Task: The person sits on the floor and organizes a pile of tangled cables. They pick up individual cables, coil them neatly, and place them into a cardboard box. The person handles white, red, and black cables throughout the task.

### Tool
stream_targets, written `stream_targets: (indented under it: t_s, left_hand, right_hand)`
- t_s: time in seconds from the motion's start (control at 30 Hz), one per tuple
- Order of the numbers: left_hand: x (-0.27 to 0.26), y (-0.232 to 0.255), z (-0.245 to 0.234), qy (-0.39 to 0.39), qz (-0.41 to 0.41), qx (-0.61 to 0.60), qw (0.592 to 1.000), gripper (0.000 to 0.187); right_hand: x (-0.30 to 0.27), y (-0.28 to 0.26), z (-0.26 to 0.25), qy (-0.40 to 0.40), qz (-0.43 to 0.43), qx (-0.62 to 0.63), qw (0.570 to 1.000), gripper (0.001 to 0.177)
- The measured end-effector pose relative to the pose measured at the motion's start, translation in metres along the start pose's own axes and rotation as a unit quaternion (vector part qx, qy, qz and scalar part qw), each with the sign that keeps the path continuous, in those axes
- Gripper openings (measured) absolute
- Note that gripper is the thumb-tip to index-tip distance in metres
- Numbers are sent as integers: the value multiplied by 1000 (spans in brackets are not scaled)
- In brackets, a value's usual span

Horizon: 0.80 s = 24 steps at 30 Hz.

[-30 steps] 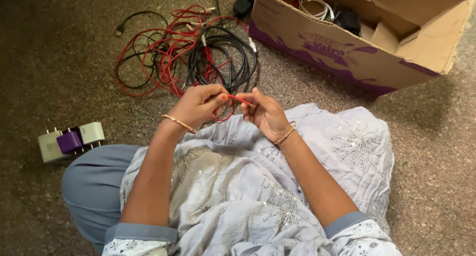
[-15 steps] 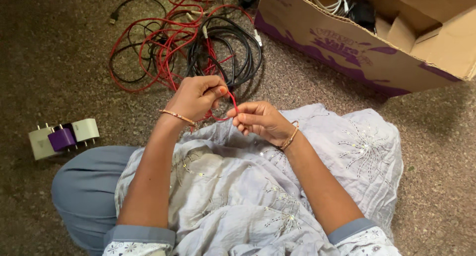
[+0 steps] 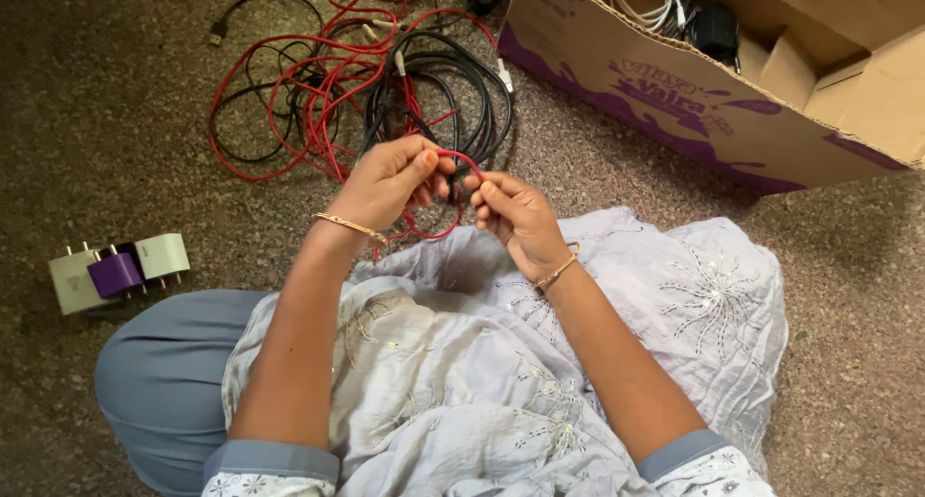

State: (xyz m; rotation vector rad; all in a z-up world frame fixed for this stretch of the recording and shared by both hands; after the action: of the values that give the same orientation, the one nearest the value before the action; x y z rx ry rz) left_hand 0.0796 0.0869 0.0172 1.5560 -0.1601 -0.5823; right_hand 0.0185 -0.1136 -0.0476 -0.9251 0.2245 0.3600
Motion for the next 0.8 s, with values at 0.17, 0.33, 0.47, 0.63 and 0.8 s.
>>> stream_targets:
  t_s: [0.17, 0.33, 0.47, 0.63, 0.8]
  left_hand:
    - [-10, 4, 1, -146, 3, -107, 983, 25]
    - [-15, 11, -1, -138, -12, 68, 988, 32]
    - [-13, -1, 5, -102, -68, 189, 974, 25]
    - [-9, -21, 12, -108, -4, 379, 919, 30]
    - [-12, -11, -8, -29, 37, 492, 870, 29]
  right_hand:
    - [5, 0, -12, 52, -56, 42, 996, 24]
    - [7, -2, -21, 91, -106, 77, 987, 23]
    - [5, -1, -20, 73, -102, 96, 987, 21]
    - [4, -9, -20, 42, -120, 187, 974, 17]
    - [2, -13, -24, 52, -136, 236, 961, 15]
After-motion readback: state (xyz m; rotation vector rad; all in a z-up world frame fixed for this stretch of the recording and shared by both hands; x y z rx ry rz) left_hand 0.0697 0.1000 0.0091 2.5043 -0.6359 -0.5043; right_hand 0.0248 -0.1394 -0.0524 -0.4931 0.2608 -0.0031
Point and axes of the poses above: each hand's wrist, its own x-axis towards the middle knuckle, its own z-axis out of the palm, y = z × x, the point moved 3 cm from there along x, towards the middle knuckle, and after that the axes turned 3 degrees about y, right-handed, at the moved point
